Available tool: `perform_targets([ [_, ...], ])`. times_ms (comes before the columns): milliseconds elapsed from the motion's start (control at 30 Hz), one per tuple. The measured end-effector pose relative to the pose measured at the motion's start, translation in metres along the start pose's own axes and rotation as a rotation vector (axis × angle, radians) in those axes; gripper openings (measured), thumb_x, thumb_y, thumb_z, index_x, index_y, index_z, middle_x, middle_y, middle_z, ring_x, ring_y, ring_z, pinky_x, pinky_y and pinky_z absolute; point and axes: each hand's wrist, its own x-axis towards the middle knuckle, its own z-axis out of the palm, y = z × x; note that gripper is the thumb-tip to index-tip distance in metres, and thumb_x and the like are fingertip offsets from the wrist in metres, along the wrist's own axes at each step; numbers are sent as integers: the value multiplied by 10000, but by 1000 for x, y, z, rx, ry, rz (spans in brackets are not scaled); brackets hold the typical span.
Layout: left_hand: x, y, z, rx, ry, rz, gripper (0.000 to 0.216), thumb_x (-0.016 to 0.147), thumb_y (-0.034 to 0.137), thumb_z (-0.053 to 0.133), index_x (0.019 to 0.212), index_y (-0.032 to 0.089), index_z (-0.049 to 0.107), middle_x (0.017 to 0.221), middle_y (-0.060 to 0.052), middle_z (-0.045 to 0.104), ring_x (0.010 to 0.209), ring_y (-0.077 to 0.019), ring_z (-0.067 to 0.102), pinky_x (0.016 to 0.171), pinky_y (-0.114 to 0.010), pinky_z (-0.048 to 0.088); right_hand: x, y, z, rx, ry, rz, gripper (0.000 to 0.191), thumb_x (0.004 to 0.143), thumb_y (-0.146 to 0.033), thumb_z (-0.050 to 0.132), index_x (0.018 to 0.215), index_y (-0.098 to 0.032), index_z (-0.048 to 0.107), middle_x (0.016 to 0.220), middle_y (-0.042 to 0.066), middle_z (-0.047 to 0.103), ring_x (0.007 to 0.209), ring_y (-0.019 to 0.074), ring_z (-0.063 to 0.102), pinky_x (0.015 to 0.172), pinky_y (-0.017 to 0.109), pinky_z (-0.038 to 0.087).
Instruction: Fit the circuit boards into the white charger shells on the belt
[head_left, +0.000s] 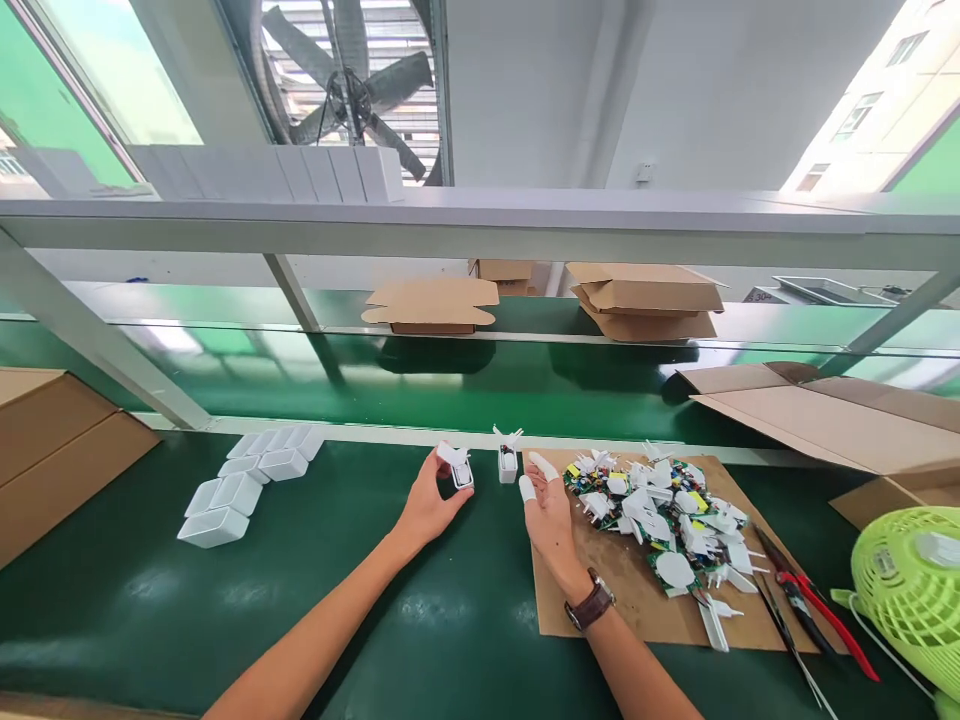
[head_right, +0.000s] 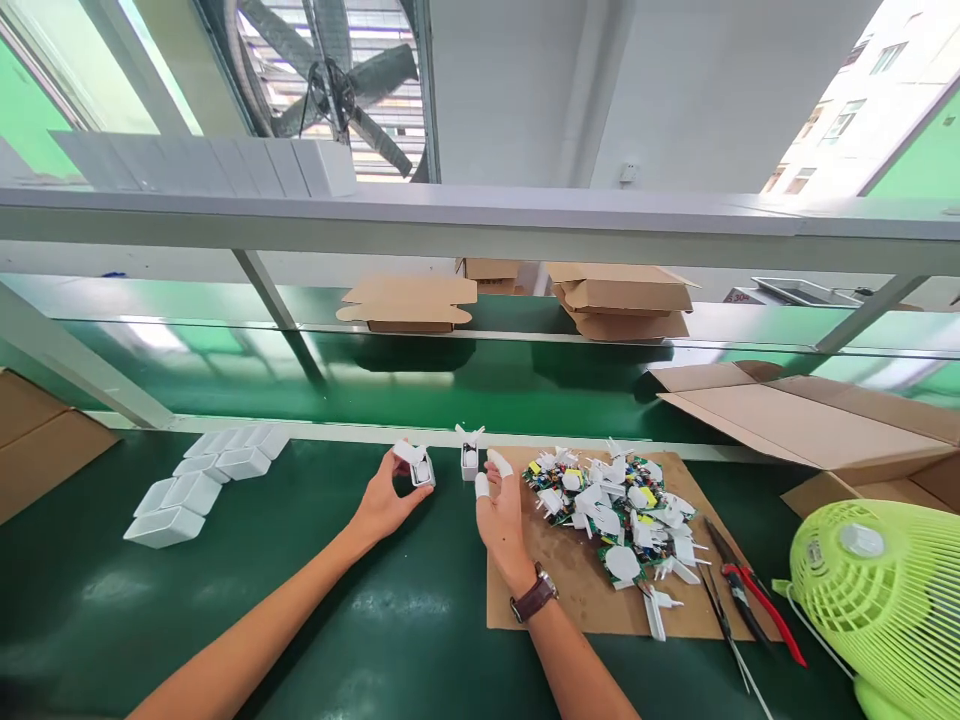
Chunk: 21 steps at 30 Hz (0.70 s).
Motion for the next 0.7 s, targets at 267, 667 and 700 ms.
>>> perform_targets([
  [267,41,2,38,-87,-150,7,694,680,289,815,1303,210,520,1072,-54,711,878,-210,698,875,-427,594,4,29,3,-9,-124,-100,550,901,-206,517,1451,-209,502,1316,154,688,1248,256,665,1063,532,548],
  [667,26,-14,-49,259,6,108,591,821,316,723,1376,225,544,1408,-149,598,1326,-342,544,1122,-591,429,-14,13,8,-316,48,-310,448,989,-307,499,1432,-241,504,1257,153,651,1160,337,639,997,626,549],
  [700,26,-17,-70,366,104,101,558,833,317,707,1362,218,560,1414,-160,594,1368,-369,499,1139,-624,389,-16,10,8,-339,30,-344,446,995,-313,492,1437,-251,499,1261,151,644,1167,343,633,996,633,548],
])
